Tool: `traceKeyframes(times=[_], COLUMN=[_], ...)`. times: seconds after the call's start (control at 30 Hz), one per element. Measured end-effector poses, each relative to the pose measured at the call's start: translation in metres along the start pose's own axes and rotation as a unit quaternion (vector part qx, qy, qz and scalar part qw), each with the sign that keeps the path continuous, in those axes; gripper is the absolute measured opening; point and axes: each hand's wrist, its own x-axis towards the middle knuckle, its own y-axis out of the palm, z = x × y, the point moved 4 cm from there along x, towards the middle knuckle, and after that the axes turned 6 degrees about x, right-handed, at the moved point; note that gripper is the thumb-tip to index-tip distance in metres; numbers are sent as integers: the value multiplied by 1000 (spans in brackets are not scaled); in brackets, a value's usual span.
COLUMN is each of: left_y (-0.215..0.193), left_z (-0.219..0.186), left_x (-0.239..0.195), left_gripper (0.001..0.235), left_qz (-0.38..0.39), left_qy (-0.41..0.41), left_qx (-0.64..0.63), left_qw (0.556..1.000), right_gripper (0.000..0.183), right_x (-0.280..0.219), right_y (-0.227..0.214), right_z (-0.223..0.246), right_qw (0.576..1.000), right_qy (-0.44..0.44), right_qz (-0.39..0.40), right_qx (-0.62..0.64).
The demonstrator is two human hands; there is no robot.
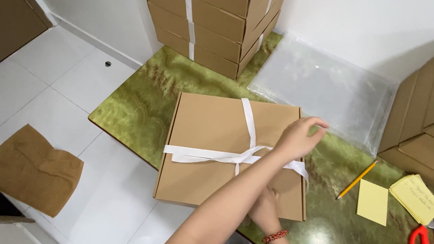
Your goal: The person unpacks a checkered shirt from a cardboard box, removes it from a plastic bag, and hangs it on a green hanger on a clothing rack. They then close the box, tie it with a white ribbon, and place a sticky note on top. Later, they unpack a black garment from another box and hang it on a blue hanger.
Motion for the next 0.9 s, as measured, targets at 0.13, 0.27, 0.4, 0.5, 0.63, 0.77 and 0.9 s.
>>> traceKeyframes(times=[0.13,0.27,0.4,0.5,0.63,0.77,0.9], left_y=[-17,-55,-67,-67,-79,-112,-136], left_z=[-13,86,153,155,84,-17,-101], left_x=[-11,-25,-33,-43,-39,43,78], left_gripper=[25,33,40,40,32,33,27], left_qz=[-26,-90,-74,-105,33,16,-4], left_qy=[-25,-210,-266,-220,-169,20,96], left_qx=[156,213,172,70,-21,-22,25], left_qw=[987,950,946,967,985,999,995], right_gripper=[29,71,46,31,26,23,21], right_x=[-20,-27,-20,-6,-5,-1,1], right_y=[10,0,-16,-16,-19,-14,-13], right_z=[21,57,66,52,50,33,20], right_qw=[985,983,984,986,986,994,999], right_qy=[-71,-47,-34,-23,-25,-21,3], right_qz=[-14,60,51,54,70,58,46], right_qx=[-155,-167,-168,-154,-149,-86,1])
